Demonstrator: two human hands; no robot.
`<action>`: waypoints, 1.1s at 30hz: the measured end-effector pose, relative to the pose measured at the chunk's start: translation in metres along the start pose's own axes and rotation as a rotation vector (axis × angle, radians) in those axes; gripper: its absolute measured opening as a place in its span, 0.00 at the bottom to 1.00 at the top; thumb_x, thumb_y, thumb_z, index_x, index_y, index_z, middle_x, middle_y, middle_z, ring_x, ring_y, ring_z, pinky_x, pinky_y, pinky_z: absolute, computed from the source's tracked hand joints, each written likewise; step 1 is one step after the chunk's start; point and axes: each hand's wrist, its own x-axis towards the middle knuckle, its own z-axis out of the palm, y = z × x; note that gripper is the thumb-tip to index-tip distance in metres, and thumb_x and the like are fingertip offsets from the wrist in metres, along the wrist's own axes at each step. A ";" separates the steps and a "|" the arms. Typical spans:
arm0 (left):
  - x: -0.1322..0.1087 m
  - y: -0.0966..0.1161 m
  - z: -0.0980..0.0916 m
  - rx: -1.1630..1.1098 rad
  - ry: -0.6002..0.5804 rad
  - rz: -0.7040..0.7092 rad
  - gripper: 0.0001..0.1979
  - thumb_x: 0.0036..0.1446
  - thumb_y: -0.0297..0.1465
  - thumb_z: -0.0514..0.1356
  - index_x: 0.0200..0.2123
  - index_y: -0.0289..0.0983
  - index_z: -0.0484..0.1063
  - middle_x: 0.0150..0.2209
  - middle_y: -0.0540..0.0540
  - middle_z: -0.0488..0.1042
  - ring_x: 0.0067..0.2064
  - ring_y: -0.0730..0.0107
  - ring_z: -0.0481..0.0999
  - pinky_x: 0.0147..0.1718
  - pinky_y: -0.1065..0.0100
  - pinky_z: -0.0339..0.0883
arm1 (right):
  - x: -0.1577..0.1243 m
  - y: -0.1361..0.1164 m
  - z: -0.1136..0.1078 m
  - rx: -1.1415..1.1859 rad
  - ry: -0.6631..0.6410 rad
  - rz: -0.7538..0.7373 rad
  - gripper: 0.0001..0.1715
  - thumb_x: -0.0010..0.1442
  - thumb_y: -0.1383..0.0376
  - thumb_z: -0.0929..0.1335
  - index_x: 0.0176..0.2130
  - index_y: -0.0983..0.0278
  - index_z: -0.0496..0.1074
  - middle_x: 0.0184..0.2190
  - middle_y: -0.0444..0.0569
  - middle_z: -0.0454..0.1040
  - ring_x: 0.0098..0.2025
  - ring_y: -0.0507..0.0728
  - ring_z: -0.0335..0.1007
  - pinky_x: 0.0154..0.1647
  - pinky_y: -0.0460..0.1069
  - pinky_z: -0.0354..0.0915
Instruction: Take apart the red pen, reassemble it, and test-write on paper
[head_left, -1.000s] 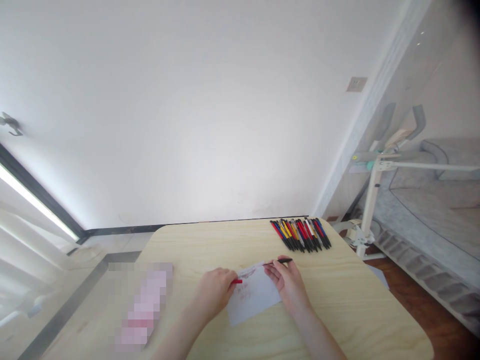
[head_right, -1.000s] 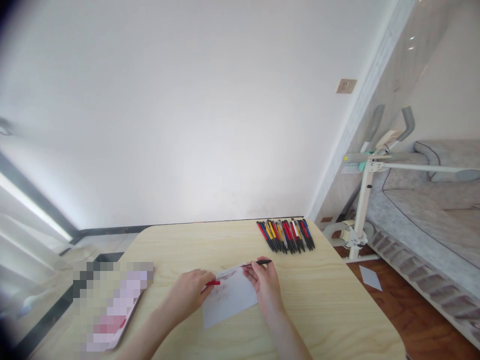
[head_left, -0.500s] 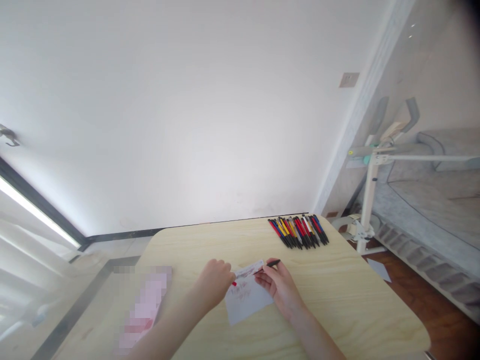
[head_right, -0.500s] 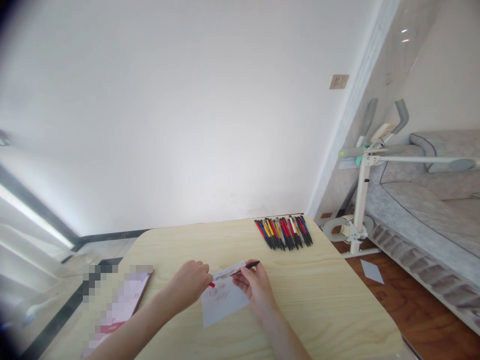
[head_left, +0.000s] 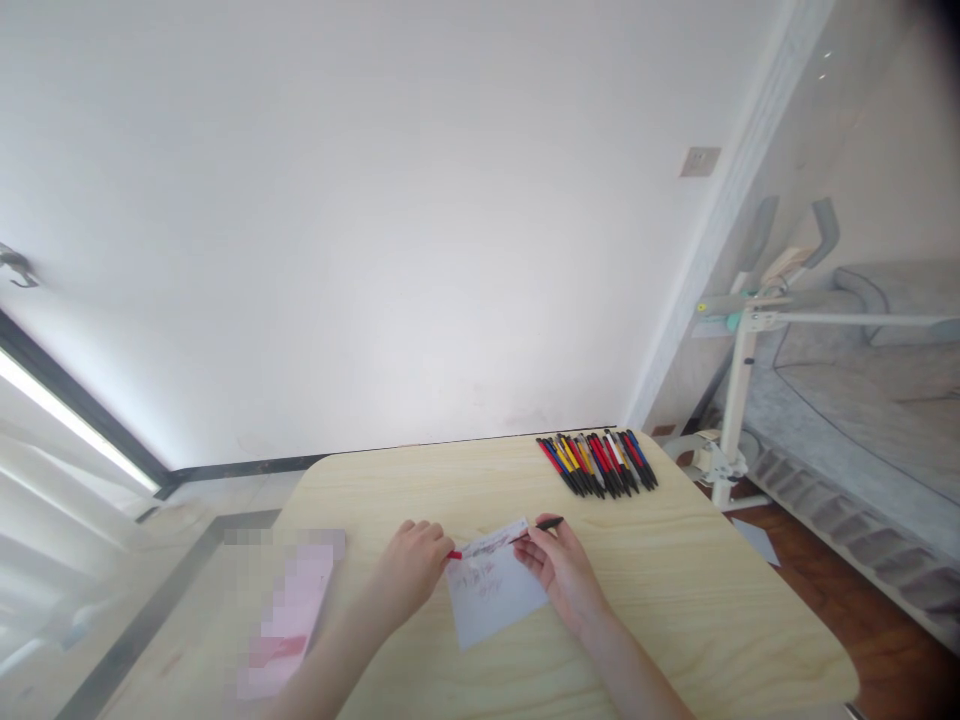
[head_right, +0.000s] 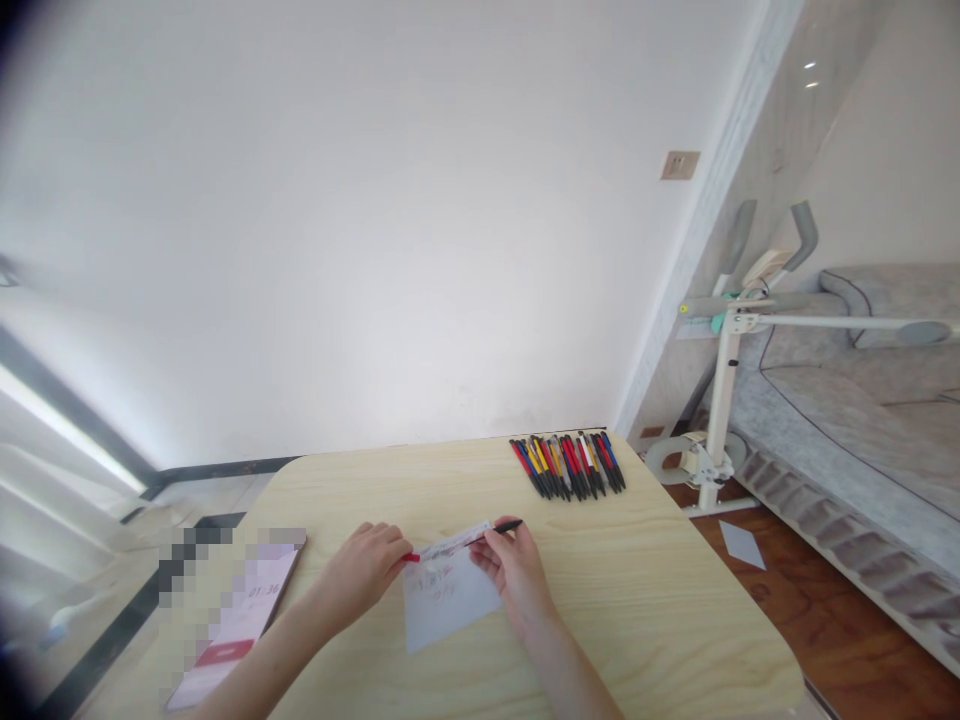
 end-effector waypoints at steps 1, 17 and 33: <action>-0.001 -0.001 0.002 -0.017 0.011 -0.002 0.12 0.58 0.28 0.49 0.30 0.39 0.72 0.31 0.45 0.72 0.36 0.65 0.69 0.36 0.65 0.59 | 0.000 0.000 -0.001 0.016 -0.004 0.010 0.15 0.47 0.65 0.73 0.33 0.60 0.63 0.26 0.43 0.76 0.31 0.52 0.73 0.36 0.47 0.68; 0.006 0.058 0.017 -0.766 0.403 -0.167 0.09 0.57 0.31 0.52 0.35 0.39 0.72 0.29 0.48 0.74 0.29 0.71 0.71 0.29 0.71 0.64 | -0.010 0.004 0.014 0.111 -0.053 0.063 0.13 0.49 0.68 0.72 0.34 0.61 0.66 0.27 0.45 0.76 0.31 0.52 0.73 0.34 0.46 0.68; -0.005 0.062 0.030 -0.648 0.465 -0.225 0.08 0.54 0.27 0.53 0.27 0.38 0.71 0.25 0.48 0.70 0.27 0.71 0.68 0.28 0.72 0.60 | -0.009 0.015 0.017 -0.052 0.098 0.009 0.16 0.43 0.65 0.75 0.32 0.65 0.69 0.22 0.42 0.72 0.20 0.46 0.65 0.21 0.41 0.62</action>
